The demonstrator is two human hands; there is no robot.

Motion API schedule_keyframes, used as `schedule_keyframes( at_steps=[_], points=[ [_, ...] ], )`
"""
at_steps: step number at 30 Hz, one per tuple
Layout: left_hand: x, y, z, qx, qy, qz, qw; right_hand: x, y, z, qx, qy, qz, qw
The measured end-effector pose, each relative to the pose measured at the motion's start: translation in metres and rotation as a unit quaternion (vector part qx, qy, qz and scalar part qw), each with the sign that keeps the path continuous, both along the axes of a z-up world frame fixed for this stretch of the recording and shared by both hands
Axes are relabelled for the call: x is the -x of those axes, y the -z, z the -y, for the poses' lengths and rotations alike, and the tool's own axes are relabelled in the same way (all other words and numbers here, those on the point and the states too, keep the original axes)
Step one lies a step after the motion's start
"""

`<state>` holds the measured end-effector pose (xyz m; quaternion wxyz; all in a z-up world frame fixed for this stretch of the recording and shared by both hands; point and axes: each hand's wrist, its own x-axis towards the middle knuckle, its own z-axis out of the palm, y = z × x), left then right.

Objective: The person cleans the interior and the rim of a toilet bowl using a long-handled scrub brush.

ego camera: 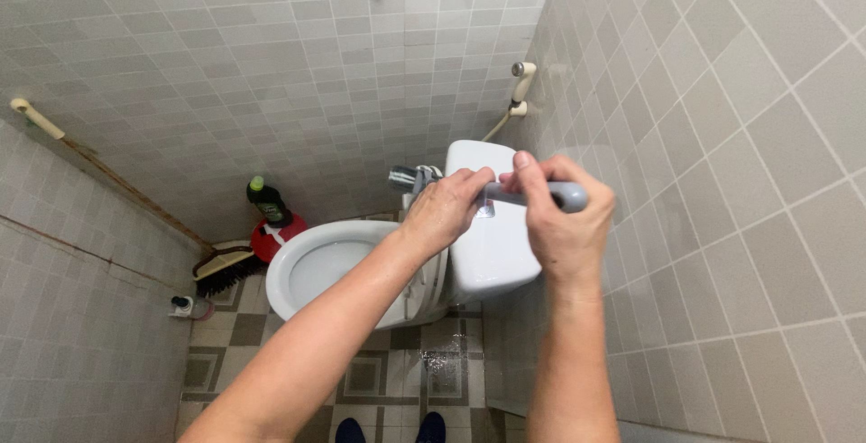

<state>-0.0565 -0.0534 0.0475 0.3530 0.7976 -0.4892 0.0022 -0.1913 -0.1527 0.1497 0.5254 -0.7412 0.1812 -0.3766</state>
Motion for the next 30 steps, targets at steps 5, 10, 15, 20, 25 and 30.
schedule_keyframes(
  at_steps=[5,10,15,20,25,30],
  points=[
    [0.013,-0.019,-0.01,-0.008,0.014,0.018,1.0,0.013,-0.024,-0.005,-0.019,-0.023,-0.001,1.0],
    [-0.003,-0.004,0.002,0.012,0.003,0.005,1.0,0.0,-0.004,0.002,-0.01,-0.025,0.012,1.0],
    [-0.018,0.024,0.014,0.019,-0.035,-0.027,0.999,-0.011,0.03,0.005,-0.065,-0.029,0.019,0.997],
    [-0.011,0.03,0.019,0.04,-0.015,0.016,0.999,-0.005,0.035,0.013,-0.073,-0.021,0.062,0.995],
    [0.006,0.003,0.012,-0.021,-0.009,0.024,0.999,0.01,0.009,0.016,-0.047,-0.013,0.037,0.998],
    [0.002,-0.004,0.002,0.007,0.01,0.026,1.0,0.007,-0.003,-0.003,-0.041,0.007,0.014,0.999]
  ],
)
